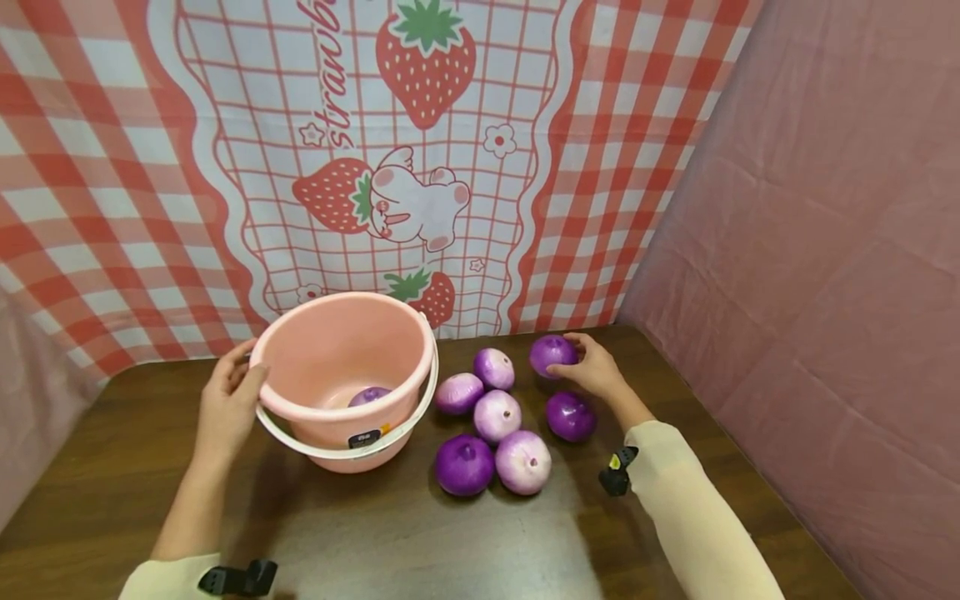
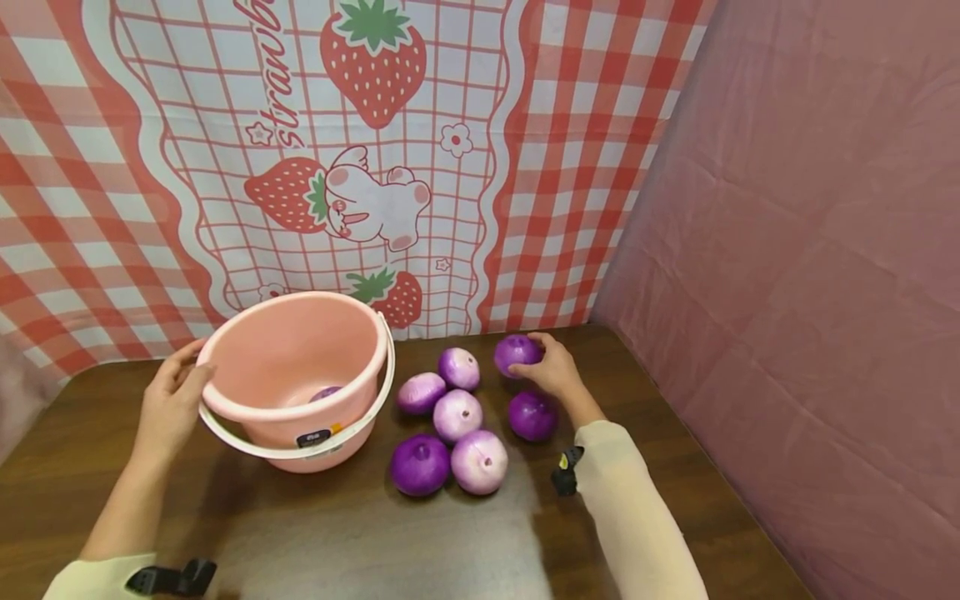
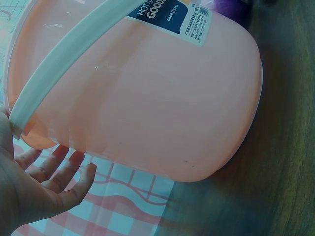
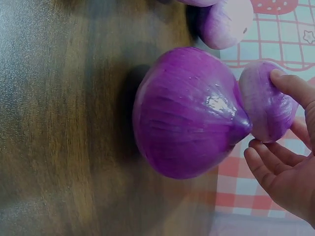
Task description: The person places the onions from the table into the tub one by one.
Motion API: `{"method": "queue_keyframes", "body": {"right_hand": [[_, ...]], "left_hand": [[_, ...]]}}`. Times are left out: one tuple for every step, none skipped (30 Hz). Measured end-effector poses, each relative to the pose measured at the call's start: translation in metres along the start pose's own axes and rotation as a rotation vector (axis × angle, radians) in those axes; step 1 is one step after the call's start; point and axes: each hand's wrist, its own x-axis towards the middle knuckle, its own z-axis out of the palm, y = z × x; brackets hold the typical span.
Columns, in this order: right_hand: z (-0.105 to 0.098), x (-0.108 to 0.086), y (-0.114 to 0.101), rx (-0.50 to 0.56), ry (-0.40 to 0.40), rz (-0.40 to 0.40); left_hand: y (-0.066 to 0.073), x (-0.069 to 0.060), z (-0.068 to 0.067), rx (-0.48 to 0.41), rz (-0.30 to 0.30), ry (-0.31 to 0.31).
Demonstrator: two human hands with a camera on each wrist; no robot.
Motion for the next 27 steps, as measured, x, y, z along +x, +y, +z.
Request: {"method": "queue_keyframes", "body": {"right_hand": [[-0.001,0.0,0.0,0.001,0.001,0.0],[-0.002,0.0,0.0,0.002,0.001,-0.003],[-0.002,0.0,-0.001,0.003,0.003,-0.007],[-0.003,0.0,-0.001,0.004,0.005,-0.012],[-0.003,0.0,-0.002,0.008,0.007,-0.014],[-0.004,0.0,-0.003,0.011,0.008,-0.017],[-0.005,-0.001,-0.004,0.014,0.01,-0.021],[-0.006,0.0,-0.005,0.016,0.012,-0.025],[-0.006,0.0,-0.006,0.02,0.016,-0.029],[-0.007,0.0,-0.007,0.023,0.02,-0.03],[-0.007,0.0,-0.007,0.025,0.023,-0.031],[-0.008,0.0,-0.008,0.027,0.024,-0.031],[-0.008,0.0,-0.009,0.029,0.026,-0.031],[-0.008,0.001,-0.009,0.03,0.028,-0.03],[-0.009,0.001,-0.01,0.032,0.029,-0.029],[-0.009,0.001,-0.011,0.03,0.029,-0.029],[-0.009,0.001,-0.011,0.027,0.029,-0.032],[-0.01,0.001,-0.012,0.026,0.029,-0.035],[-0.01,0.001,-0.013,0.025,0.03,-0.037],[-0.011,0.001,-0.013,0.024,0.031,-0.038],[-0.011,0.001,-0.014,0.022,0.03,-0.041],[-0.012,0.001,-0.015,0.022,0.029,-0.043],[-0.012,0.001,-0.015,0.022,0.029,-0.045],[-0.013,0.001,-0.016,0.024,0.028,-0.046],[-0.014,0.0,-0.017,0.027,0.027,-0.045],[-0.015,0.0,-0.018,0.027,0.026,-0.047],[-0.015,0.0,-0.019,0.029,0.025,-0.051]], "left_hand": [[0.0,0.0,0.0,0.0,0.0,0.001],[0.0,0.0,0.0,0.0,-0.001,0.0],[0.0,0.0,0.0,0.0,-0.001,0.001],[0.0,0.0,0.0,-0.001,-0.001,0.001],[0.0,0.0,0.0,-0.002,-0.002,0.0],[0.0,0.0,0.0,-0.005,-0.004,0.001],[0.0,0.0,0.0,-0.01,-0.007,0.002],[0.0,0.0,0.0,-0.018,-0.01,0.002],[0.0,0.0,0.0,-0.025,-0.012,0.001],[0.0,0.0,0.0,-0.026,-0.011,0.0],[0.0,0.0,0.0,-0.025,-0.009,-0.001],[-0.001,0.001,0.0,-0.024,-0.007,-0.003],[-0.001,0.001,-0.001,-0.019,-0.006,-0.006],[-0.001,0.001,-0.001,-0.011,-0.002,-0.008],[-0.001,0.001,-0.001,0.0,0.0,-0.011],[-0.001,0.001,-0.001,0.01,0.002,-0.012],[-0.001,0.001,-0.001,0.014,0.0,-0.014],[-0.001,0.001,-0.001,0.016,-0.002,-0.014],[-0.001,0.0,-0.002,0.02,-0.003,-0.015],[-0.001,0.0,-0.001,0.022,-0.004,-0.013],[-0.001,0.0,-0.002,0.024,-0.005,-0.014],[-0.001,0.0,-0.002,0.025,-0.005,-0.014],[-0.001,0.001,-0.001,0.025,-0.005,-0.014],[-0.001,0.001,-0.002,0.025,-0.004,-0.015],[-0.001,0.001,-0.002,0.025,-0.003,-0.015],[-0.001,0.001,-0.001,0.024,-0.001,-0.016],[-0.001,0.001,-0.001,0.022,0.0,-0.015]]}}
